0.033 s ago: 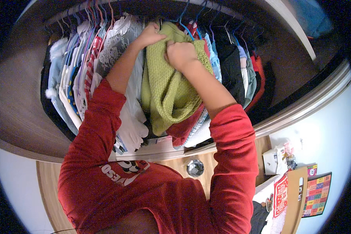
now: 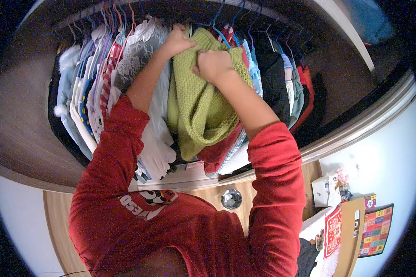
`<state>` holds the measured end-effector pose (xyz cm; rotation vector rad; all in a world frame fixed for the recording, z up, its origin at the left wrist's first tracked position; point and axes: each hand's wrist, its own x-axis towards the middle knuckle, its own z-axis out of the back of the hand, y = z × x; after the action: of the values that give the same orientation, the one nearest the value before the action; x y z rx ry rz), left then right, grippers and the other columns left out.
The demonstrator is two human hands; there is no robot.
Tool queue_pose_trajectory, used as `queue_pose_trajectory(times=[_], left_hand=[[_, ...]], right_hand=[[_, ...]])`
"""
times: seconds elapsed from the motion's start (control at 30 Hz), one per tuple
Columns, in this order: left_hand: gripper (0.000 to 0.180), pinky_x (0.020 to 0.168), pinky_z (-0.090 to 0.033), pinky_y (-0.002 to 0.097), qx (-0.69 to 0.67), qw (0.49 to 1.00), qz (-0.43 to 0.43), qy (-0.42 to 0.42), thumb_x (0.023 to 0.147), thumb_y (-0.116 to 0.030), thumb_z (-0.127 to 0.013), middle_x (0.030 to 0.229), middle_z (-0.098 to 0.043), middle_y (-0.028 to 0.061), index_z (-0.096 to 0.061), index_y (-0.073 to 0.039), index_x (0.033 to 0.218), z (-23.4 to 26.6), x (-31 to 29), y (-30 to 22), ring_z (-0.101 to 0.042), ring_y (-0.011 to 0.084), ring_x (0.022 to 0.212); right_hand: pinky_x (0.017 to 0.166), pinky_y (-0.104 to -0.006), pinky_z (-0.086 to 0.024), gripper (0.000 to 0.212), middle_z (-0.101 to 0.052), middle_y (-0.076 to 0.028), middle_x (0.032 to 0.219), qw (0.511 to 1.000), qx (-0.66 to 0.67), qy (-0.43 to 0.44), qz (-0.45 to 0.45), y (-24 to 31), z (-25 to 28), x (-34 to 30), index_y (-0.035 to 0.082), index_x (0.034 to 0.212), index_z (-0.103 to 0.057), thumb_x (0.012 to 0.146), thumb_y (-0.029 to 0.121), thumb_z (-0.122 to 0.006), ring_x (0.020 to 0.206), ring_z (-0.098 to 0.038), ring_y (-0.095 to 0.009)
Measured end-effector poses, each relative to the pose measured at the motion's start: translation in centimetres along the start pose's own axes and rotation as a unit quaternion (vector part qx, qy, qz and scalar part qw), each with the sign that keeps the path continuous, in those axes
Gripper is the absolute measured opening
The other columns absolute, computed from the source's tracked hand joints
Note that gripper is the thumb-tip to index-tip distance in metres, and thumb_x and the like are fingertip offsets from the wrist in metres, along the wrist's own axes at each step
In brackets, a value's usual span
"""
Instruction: The person picks up clothes from a bed, places them on hangers, and hangs them in a closet. They handle various items including pants, shirts, and sweaters, organizing them on the closet rod.
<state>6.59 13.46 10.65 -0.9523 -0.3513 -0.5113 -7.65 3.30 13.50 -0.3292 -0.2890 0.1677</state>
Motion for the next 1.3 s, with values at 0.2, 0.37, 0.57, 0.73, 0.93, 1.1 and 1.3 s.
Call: queue_pose_trajectory(times=[0.2,0.37,0.57,0.73,0.93,1.1,1.3], left_hand=[[0.042,0.085,-0.040,0.0351,-0.080,0.940,-0.291,0.158,0.056,0.003,-0.049,0.096,-0.058,0.0163,-0.053,0.001,0.097,0.4,-2.4,-0.8,-0.054,0.0279,0.096],[0.044,0.077,-0.044,0.0338,0.262,0.876,-0.161,0.372,0.054,-0.004,-0.051,0.097,-0.058,0.0208,-0.056,0.003,0.098,2.3,-4.1,-4.8,-0.056,0.0304,0.091],[0.040,0.072,-0.044,0.0352,0.208,0.890,-0.213,0.345,0.055,-0.005,-0.052,0.088,-0.060,0.0181,-0.056,-0.001,0.094,1.6,-2.4,-2.8,-0.058,0.0289,0.083],[0.051,0.081,-0.041,0.0406,0.258,0.865,-0.258,0.343,0.059,-0.003,-0.051,0.101,-0.057,0.0144,-0.051,-0.011,0.110,0.8,-3.1,-3.8,-0.053,0.0307,0.097],[0.053,0.089,-0.034,0.0438,0.275,0.894,-0.245,0.256,0.060,-0.007,-0.055,0.106,-0.055,0.0145,-0.048,-0.010,0.112,-0.3,-4.3,-5.1,-0.049,0.0320,0.102],[0.046,0.089,-0.032,0.0482,0.270,0.894,-0.327,0.145,0.061,-0.009,-0.057,0.105,-0.055,0.0125,-0.051,-0.010,0.106,-0.6,-5.0,-2.5,-0.049,0.0288,0.103],[0.042,0.096,-0.027,0.0450,0.268,0.915,-0.301,0.027,0.055,-0.006,-0.058,0.102,-0.056,0.0097,-0.053,-0.008,0.097,3.6,-7.7,-3.5,-0.048,0.0268,0.104]], right_hand=[[0.071,-0.0367,-0.048,0.037,-0.062,-0.014,0.089,0.996,0.044,0.070,-0.015,0.0,1.3,0.4,0.006,0.088,-0.063,0.073,0.039,-0.057,0.083,-0.060,-0.026],[0.074,-0.0373,-0.045,0.038,-0.060,-0.015,0.090,0.993,0.090,0.071,-0.016,-1.0,1.0,-0.8,0.006,0.095,-0.060,0.074,0.038,-0.057,0.087,-0.057,-0.028],[0.070,-0.0294,-0.045,0.013,-0.059,-0.013,0.085,0.902,0.313,-0.292,0.060,-1.6,4.2,-7.2,-0.001,0.088,-0.059,0.079,0.008,-0.053,0.079,-0.058,-0.025],[0.069,-0.0284,-0.047,0.013,-0.060,-0.014,0.081,0.880,0.437,-0.181,-0.046,-4.4,1.8,-16.9,-0.003,0.087,-0.059,0.078,0.004,-0.054,0.076,-0.060,-0.020],[0.077,-0.0289,-0.045,0.017,-0.058,-0.014,0.089,0.892,0.346,-0.291,-0.007,-2.1,2.3,-16.0,-0.002,0.090,-0.057,0.075,-0.004,-0.050,0.085,-0.058,-0.025],[0.080,-0.0363,-0.044,0.028,-0.054,-0.022,0.100,0.941,0.194,-0.266,0.074,0.2,0.1,-3.8,-0.003,0.098,-0.047,0.071,-0.001,-0.041,0.097,-0.052,-0.032],[0.072,-0.0355,-0.048,0.023,-0.060,-0.020,0.090,0.983,0.128,-0.088,-0.094,-2.3,0.5,0.4,0.000,0.086,-0.059,0.073,0.014,-0.047,0.085,-0.060,-0.028]])
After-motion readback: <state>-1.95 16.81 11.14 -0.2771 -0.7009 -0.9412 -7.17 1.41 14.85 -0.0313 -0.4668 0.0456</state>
